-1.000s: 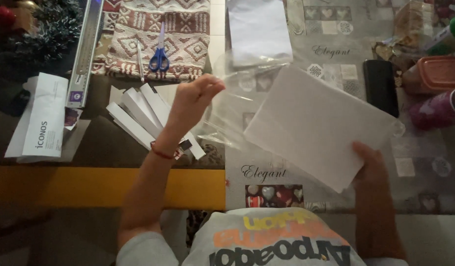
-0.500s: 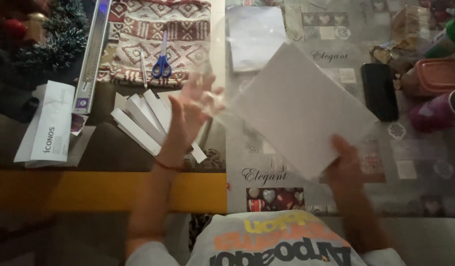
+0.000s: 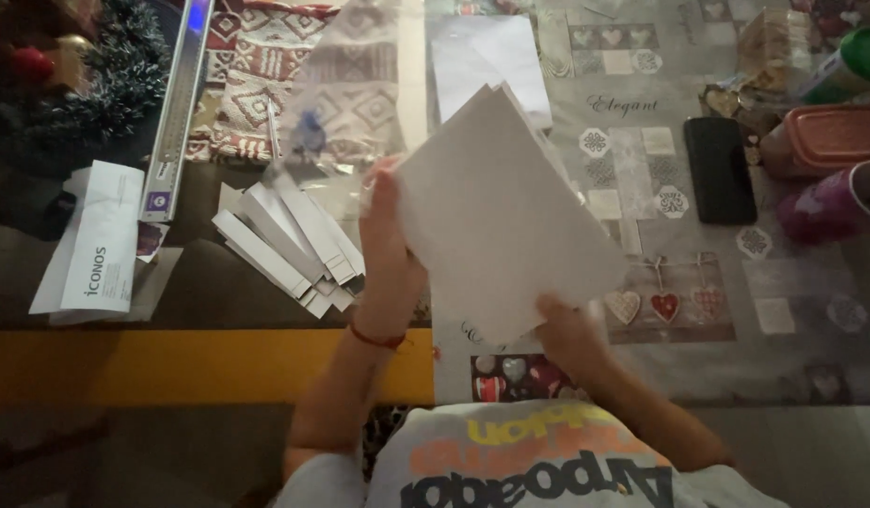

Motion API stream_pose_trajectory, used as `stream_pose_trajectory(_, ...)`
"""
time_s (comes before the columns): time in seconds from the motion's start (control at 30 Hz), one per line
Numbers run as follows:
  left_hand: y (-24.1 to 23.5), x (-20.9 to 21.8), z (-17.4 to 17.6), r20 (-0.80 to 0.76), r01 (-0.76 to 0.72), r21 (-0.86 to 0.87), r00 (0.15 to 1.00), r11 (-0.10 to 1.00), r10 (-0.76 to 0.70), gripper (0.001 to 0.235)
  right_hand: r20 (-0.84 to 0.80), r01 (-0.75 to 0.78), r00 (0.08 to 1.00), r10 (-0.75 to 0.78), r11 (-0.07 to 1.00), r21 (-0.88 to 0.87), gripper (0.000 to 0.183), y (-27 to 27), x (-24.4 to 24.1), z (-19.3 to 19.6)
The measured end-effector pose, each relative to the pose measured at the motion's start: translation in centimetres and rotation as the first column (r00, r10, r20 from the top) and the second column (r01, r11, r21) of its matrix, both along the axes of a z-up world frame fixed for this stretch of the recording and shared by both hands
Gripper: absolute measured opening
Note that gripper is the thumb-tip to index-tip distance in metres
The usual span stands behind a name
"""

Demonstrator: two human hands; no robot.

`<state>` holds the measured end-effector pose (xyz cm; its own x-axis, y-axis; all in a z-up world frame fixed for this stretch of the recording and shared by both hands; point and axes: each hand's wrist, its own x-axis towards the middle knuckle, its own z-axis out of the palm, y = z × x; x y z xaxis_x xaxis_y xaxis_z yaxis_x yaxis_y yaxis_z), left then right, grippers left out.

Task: A person removes a stack of paper from a plastic sleeve, aligns the sheets, and applies a black adhesive strip to the top edge to bind them.

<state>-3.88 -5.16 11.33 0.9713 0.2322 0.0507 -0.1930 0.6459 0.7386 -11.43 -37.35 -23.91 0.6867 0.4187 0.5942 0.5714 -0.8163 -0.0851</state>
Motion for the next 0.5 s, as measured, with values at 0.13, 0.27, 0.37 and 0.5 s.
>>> stream_pose_trajectory(0.13,0.1,-0.3,-0.4,-0.072,-0.067,-0.03,0.995,0.997,0.064,0.035,-0.235,-0.1,0.967,0.095,0.995,-0.009,0.022,6.6,0.1,0.6)
stream_pose_trajectory(0.27,0.7,0.1,-1.2,-0.108,-0.106,-0.152,0.99,0.983,0.09,0.04,-0.561,0.511,0.587,0.584,0.27,0.816,0.027,13.5,-0.1,26.7)
stream_pose_trajectory(0.37,1.3,1.2,-2.7,-0.04,-0.092,-0.148,0.995,0.985,0.087,0.044,-0.489,0.447,0.653,0.579,0.226,0.865,0.013,14.2,0.8,28.7)
stream_pose_trajectory(0.5,0.8,1.2,-3.4,-0.059,-0.143,-0.178,0.989,0.974,0.135,0.047,-0.53,0.582,0.638,0.559,0.1,0.807,0.014,15.6,0.0,30.3)
